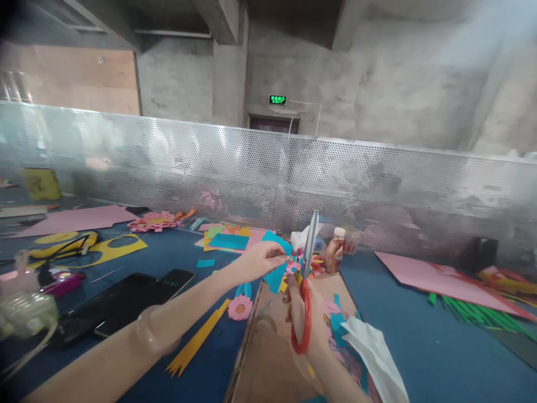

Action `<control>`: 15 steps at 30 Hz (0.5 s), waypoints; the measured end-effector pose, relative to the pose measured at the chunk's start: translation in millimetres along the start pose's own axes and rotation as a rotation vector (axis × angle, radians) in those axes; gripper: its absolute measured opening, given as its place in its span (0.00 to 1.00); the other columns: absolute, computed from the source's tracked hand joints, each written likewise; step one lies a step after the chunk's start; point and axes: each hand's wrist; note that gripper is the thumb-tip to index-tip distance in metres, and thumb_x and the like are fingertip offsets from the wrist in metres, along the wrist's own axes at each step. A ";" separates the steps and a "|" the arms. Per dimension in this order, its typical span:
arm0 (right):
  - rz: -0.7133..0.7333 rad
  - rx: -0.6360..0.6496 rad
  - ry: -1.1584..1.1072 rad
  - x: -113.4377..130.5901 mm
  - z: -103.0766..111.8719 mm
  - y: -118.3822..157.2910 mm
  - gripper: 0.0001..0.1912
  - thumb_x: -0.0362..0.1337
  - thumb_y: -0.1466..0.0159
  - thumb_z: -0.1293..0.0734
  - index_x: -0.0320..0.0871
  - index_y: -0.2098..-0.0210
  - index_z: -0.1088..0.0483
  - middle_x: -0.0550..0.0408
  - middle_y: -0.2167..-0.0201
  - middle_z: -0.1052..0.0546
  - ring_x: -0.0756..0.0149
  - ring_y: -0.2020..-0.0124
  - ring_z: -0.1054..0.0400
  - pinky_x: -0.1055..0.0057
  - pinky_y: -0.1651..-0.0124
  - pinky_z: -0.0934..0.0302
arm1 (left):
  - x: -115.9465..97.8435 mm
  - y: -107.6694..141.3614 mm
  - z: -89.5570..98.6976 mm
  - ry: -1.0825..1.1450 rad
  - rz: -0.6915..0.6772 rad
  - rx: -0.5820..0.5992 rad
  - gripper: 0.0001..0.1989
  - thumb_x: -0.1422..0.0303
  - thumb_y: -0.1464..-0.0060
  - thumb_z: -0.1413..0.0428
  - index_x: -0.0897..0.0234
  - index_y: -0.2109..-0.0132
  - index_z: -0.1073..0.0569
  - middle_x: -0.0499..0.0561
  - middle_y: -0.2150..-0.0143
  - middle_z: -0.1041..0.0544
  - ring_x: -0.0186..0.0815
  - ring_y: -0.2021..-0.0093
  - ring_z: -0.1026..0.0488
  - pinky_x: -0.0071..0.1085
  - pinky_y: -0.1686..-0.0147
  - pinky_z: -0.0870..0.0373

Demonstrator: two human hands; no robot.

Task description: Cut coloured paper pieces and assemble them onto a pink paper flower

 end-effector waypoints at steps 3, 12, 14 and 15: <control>-0.046 0.042 0.000 2.1 -2.7 5.2 0.21 0.55 0.45 0.39 0.42 0.78 0.41 0.62 0.87 0.38 0.76 0.90 0.45 0.78 0.88 0.50 | -2.0 1.5 -4.9 -0.049 0.002 0.030 0.06 0.69 0.50 0.49 0.65 0.72 0.31 0.46 0.76 0.31 0.30 0.76 0.35 0.25 0.76 0.40; -0.015 0.070 -0.010 15.3 -4.0 13.6 0.23 0.56 0.45 0.39 0.43 0.81 0.42 0.62 0.87 0.40 0.75 0.88 0.45 0.77 0.85 0.48 | 2.5 3.5 -8.7 -0.008 -0.016 0.023 0.05 0.70 0.50 0.49 0.66 0.70 0.30 0.47 0.74 0.30 0.31 0.73 0.34 0.26 0.74 0.39; -0.002 0.087 0.004 17.3 -2.8 13.4 0.24 0.57 0.47 0.39 0.42 0.82 0.42 0.61 0.87 0.39 0.75 0.88 0.45 0.77 0.85 0.48 | 4.7 3.2 -11.3 -0.001 -0.013 0.021 0.05 0.70 0.50 0.49 0.66 0.70 0.31 0.47 0.74 0.30 0.31 0.73 0.34 0.26 0.73 0.39; 0.003 0.091 0.016 18.5 -2.5 13.3 0.24 0.57 0.47 0.38 0.42 0.83 0.42 0.61 0.87 0.40 0.75 0.88 0.45 0.77 0.85 0.48 | 5.8 3.0 -12.6 0.000 -0.012 0.016 0.04 0.71 0.50 0.49 0.66 0.70 0.31 0.47 0.74 0.30 0.31 0.72 0.34 0.26 0.72 0.39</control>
Point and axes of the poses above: each hand's wrist, its own y-axis away from the middle knuckle, its own z-axis out of the back of the hand, x = y × z
